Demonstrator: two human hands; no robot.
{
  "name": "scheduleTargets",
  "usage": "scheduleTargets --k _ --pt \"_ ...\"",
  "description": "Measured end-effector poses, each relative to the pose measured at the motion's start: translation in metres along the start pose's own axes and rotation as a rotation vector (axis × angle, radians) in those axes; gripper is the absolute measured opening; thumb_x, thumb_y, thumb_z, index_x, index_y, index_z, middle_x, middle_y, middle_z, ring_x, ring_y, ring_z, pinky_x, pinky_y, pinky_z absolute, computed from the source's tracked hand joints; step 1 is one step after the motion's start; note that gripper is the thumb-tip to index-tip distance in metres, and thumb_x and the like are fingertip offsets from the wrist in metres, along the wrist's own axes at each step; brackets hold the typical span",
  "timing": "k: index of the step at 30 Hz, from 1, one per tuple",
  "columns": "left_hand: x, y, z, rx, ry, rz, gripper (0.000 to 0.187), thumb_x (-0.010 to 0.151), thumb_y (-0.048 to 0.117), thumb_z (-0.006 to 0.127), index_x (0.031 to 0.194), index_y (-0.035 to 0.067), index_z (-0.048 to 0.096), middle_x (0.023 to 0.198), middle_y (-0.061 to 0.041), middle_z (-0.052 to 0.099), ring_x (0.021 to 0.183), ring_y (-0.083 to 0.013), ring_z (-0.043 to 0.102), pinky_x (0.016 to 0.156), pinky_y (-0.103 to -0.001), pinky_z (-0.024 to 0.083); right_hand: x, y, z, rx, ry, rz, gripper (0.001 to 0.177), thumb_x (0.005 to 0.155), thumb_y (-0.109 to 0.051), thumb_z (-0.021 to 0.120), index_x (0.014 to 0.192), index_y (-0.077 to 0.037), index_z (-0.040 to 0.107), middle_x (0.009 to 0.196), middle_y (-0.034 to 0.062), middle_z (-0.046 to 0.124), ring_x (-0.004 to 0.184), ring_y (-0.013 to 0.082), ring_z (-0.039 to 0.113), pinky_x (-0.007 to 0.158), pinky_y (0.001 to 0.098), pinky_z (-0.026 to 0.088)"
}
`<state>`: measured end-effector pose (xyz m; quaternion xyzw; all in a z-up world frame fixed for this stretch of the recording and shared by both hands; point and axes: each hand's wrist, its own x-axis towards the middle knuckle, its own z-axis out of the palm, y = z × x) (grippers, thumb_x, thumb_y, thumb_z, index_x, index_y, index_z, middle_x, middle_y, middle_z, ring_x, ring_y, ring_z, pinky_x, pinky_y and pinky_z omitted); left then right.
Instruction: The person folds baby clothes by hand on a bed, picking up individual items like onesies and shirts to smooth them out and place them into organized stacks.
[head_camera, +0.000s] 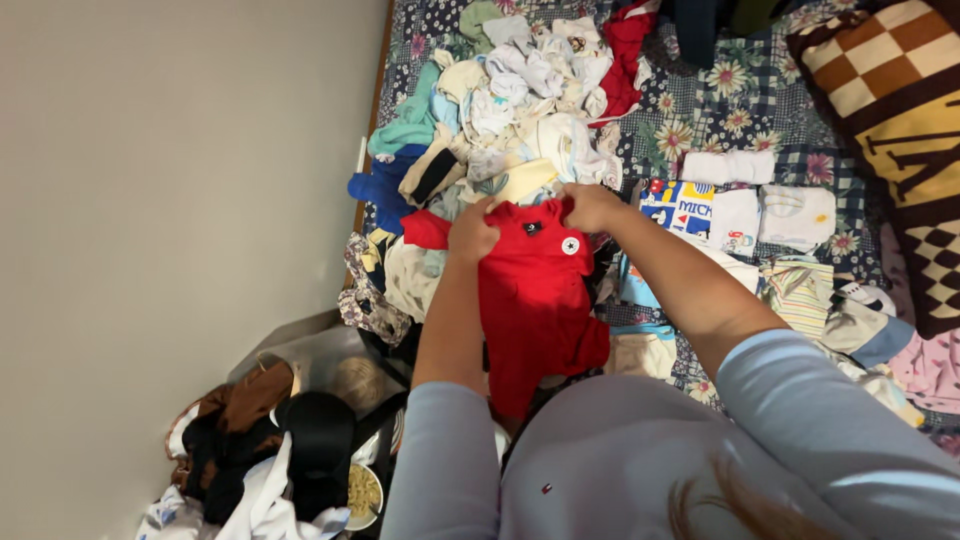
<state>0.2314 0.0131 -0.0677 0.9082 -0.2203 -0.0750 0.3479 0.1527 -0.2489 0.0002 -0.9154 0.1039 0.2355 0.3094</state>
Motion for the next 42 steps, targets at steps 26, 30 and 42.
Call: scheduleTargets --k 26,30,42 --pt "-0.193 0.253 -0.283 -0.206 0.452 0.486 0.009 0.084 0.001 0.066 0.092 0.004 0.067 0.083 -0.010 0.063 0.077 -0.0234 0.064 0.072 -0.033 0.051 -0.250 -0.147 -0.180 -0.192 0.786 -0.880 0.020 0.083 -0.005 0.080 0.103 -0.007 0.081 0.083 0.0118 0.063 0.074 0.0235 0.063 0.067 0.0363 0.053" --pt "-0.261 0.332 -0.288 -0.151 0.185 0.547 0.012 0.073 0.005 0.073 0.085 0.007 0.075 0.073 -0.004 0.059 0.063 -0.0218 0.061 0.057 -0.035 0.048 -0.272 -0.146 -0.169 0.335 0.599 -0.866 0.025 0.098 0.005 0.061 0.113 -0.005 0.078 0.097 0.0040 0.074 0.085 0.0097 0.069 0.077 0.0269 0.055" --pt "-0.250 0.348 -0.262 -0.239 0.178 0.710 0.017 0.080 0.007 0.079 0.097 0.009 0.076 0.115 -0.013 0.068 0.104 -0.0284 0.070 0.091 -0.035 0.057 -0.321 -0.160 -0.126 0.718 -0.333 -0.965 0.025 0.106 -0.008 0.058 0.130 -0.004 0.063 0.117 0.0002 0.071 0.104 0.0042 0.065 0.092 0.0221 0.053"
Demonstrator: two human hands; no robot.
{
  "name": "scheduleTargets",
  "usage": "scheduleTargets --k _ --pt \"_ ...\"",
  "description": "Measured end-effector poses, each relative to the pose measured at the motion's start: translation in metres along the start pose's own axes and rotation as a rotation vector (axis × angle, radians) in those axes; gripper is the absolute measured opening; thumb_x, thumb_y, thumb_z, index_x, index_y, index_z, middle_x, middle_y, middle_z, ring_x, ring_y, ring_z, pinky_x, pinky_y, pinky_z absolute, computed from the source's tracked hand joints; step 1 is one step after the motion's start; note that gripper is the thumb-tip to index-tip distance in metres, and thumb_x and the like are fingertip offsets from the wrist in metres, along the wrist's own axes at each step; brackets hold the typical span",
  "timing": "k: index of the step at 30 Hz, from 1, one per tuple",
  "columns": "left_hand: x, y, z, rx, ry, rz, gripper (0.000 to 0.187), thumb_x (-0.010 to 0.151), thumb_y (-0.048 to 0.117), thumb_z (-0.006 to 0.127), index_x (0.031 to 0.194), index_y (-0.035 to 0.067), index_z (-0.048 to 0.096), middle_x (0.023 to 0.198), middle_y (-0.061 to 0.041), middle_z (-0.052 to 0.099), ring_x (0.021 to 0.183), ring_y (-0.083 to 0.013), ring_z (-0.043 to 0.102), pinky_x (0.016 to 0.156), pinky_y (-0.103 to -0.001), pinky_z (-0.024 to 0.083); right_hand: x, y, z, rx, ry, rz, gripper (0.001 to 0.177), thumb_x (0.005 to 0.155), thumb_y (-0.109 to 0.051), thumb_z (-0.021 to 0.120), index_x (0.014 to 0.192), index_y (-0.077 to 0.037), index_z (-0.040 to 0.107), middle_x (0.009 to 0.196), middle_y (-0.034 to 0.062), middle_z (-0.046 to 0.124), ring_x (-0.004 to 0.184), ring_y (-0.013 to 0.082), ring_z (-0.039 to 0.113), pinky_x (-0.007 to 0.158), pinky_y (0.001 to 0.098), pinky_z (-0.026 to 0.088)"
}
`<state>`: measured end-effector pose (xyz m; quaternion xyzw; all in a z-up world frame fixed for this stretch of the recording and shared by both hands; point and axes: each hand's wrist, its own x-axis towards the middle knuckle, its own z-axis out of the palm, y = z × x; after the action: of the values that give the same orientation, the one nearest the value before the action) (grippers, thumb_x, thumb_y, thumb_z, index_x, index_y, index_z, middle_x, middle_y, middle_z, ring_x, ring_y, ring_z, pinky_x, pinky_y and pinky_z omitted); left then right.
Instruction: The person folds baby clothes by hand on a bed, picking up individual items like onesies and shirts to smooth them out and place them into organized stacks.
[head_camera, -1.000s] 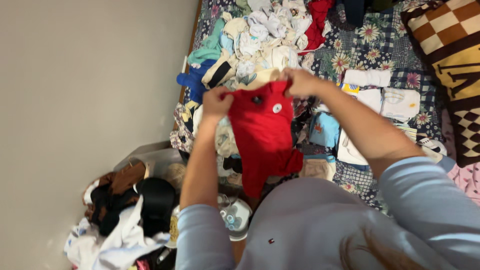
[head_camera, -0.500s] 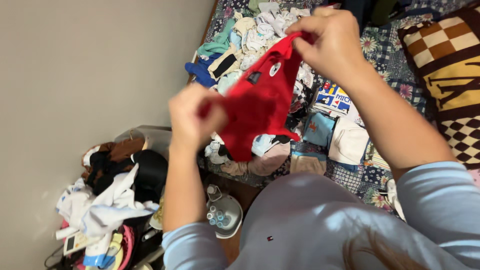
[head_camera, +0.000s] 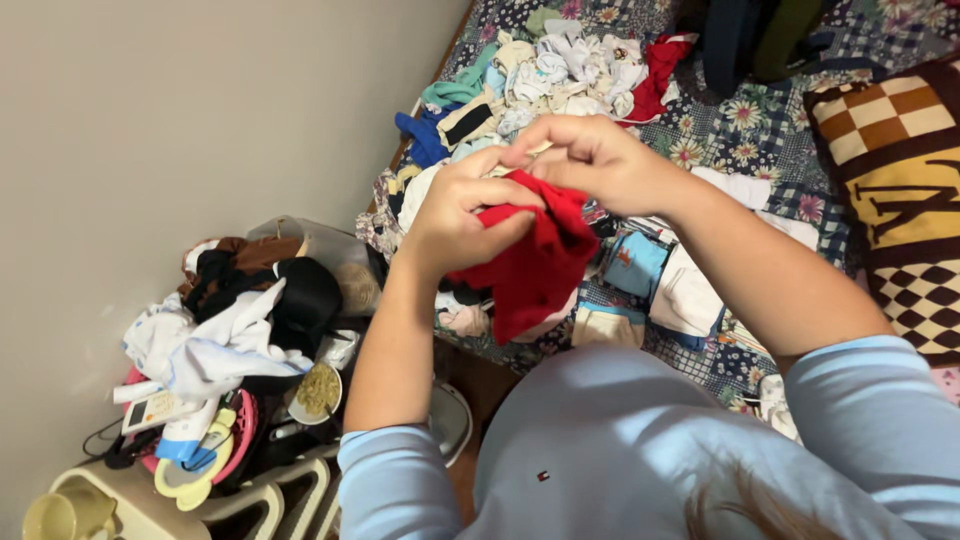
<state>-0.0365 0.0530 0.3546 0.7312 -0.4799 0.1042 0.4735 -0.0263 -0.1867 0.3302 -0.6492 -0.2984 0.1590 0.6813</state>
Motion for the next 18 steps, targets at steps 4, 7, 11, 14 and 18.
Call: scheduleTargets --k 4,7,11,14,18 --pt "-0.019 -0.006 0.013 0.011 -0.012 -0.233 0.014 0.085 0.009 0.080 0.099 0.010 0.078 0.091 -0.010 0.070 0.085 -0.0257 0.070 0.078 -0.033 0.056 -0.009 -0.029 0.016 -0.082 0.000 0.119 0.034 0.110 -0.019 0.055 0.141 -0.007 0.062 0.108 0.0016 0.071 0.095 0.0048 0.063 0.083 0.0239 0.053" --pt "-0.024 -0.001 0.019 -0.008 0.056 -0.172 0.014 0.088 0.006 0.074 0.102 0.009 0.075 0.095 -0.010 0.071 0.089 -0.0251 0.071 0.081 -0.033 0.057 -0.015 -0.052 0.031 -0.462 -0.078 -0.082 0.052 0.093 -0.019 0.075 0.140 -0.005 0.057 0.112 0.0065 0.072 0.100 0.0099 0.066 0.088 0.0273 0.054" --pt "-0.026 0.011 0.022 -0.029 0.158 -0.165 0.013 0.095 0.012 0.076 0.104 0.004 0.072 0.098 -0.009 0.071 0.091 -0.0219 0.071 0.084 -0.034 0.057 -0.015 -0.058 0.043 -0.803 0.037 0.063 0.059 0.081 -0.018 0.077 0.137 -0.009 0.062 0.095 0.0122 0.074 0.077 0.0175 0.070 0.072 0.0304 0.054" --pt "-0.026 0.021 0.020 0.026 0.132 -0.256 0.021 0.088 0.017 0.083 0.098 0.003 0.071 0.089 -0.010 0.068 0.077 -0.0230 0.063 0.071 -0.034 0.050 -0.013 -0.055 0.033 -0.762 0.074 -0.045 0.043 0.085 -0.008 0.069 0.128 -0.007 0.070 0.098 0.0118 0.075 0.085 0.0174 0.072 0.079 0.0305 0.055" --pt "-0.036 0.028 0.021 0.053 0.061 -0.307 0.028 0.082 0.024 0.087 0.094 0.005 0.072 0.087 -0.009 0.064 0.074 -0.0225 0.061 0.067 -0.033 0.049 -0.014 -0.062 0.013 -0.687 0.168 -0.249 0.035 0.089 0.003 0.058 0.121 -0.001 0.072 0.108 0.0074 0.076 0.099 0.0118 0.071 0.091 0.0274 0.057"
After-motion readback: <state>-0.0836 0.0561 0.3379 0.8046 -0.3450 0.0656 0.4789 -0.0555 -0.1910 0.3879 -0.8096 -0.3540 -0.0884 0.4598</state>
